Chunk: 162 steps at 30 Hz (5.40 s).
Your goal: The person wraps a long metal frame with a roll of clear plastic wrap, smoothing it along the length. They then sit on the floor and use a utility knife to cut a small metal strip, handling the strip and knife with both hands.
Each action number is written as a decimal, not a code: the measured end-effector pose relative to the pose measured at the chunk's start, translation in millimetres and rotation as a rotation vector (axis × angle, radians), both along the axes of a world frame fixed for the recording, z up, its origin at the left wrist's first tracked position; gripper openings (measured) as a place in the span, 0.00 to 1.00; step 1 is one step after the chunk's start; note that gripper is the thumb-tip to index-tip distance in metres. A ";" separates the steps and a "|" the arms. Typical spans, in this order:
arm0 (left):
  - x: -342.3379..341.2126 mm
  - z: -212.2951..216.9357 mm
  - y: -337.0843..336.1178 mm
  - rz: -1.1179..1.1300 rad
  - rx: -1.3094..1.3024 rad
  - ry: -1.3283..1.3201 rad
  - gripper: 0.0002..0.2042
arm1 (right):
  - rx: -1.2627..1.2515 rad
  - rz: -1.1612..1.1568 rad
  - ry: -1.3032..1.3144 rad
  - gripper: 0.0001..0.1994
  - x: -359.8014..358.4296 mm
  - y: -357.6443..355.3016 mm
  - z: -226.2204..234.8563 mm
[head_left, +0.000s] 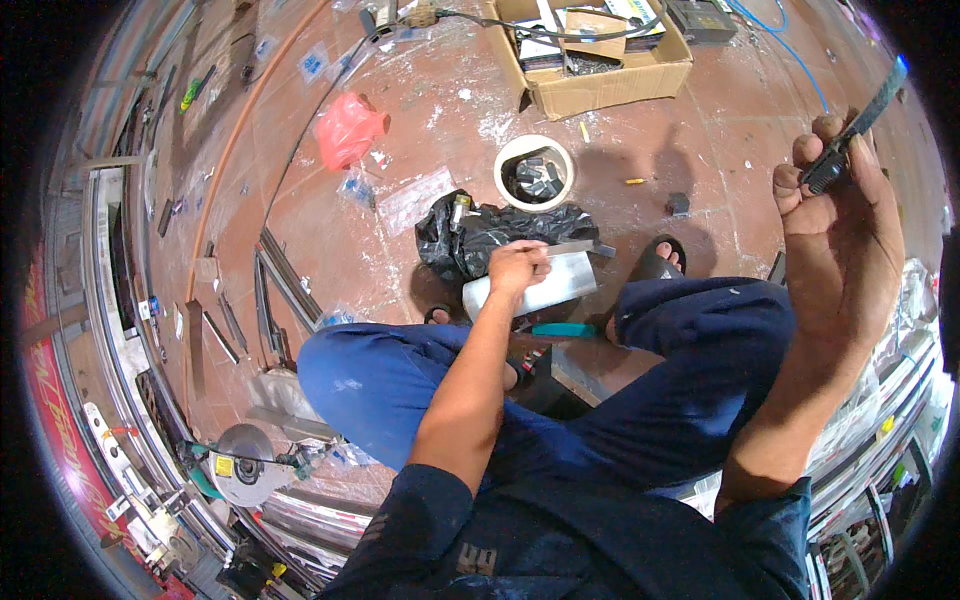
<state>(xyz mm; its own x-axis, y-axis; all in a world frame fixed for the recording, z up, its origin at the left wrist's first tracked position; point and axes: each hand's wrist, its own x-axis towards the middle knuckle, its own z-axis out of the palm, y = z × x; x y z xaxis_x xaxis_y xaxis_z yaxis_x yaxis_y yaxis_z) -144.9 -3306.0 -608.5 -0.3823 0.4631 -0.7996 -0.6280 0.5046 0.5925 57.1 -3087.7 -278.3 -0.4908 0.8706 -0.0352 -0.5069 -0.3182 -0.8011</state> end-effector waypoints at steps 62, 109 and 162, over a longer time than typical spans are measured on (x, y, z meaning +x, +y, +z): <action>89.6 126.0 -42.8 0.248 0.389 -0.299 0.16 | 0.123 0.101 -0.436 0.16 -58.6 -53.4 -18.7; -70.9 250.4 -56.3 0.765 0.816 -0.068 0.20 | 0.160 0.582 -0.703 0.09 -80.7 -123.6 -46.6; -43.4 245.0 -43.3 0.465 0.837 -0.028 0.19 | -0.038 0.708 -0.410 0.19 -82.5 -130.4 -51.9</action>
